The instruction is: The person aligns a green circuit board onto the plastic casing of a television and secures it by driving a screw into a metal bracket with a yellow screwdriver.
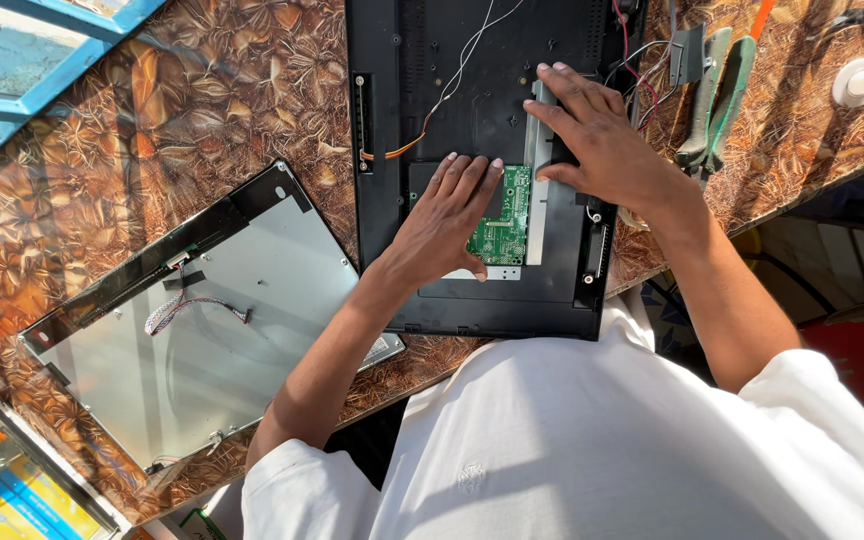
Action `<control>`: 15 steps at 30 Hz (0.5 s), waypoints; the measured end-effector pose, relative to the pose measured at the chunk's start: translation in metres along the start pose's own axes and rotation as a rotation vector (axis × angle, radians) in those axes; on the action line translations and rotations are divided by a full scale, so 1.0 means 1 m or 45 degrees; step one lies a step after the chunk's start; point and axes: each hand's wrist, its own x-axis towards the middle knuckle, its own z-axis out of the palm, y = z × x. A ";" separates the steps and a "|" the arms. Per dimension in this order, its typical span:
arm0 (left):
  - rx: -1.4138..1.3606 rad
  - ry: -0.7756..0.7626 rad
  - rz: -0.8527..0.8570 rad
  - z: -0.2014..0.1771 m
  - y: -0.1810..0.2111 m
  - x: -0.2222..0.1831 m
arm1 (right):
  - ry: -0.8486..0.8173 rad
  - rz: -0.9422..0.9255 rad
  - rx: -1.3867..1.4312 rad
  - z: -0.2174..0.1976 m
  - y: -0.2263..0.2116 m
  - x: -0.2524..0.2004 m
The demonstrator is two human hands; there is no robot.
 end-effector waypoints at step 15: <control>-0.023 -0.014 -0.003 0.001 0.001 -0.003 | 0.006 0.010 -0.008 0.007 0.003 -0.001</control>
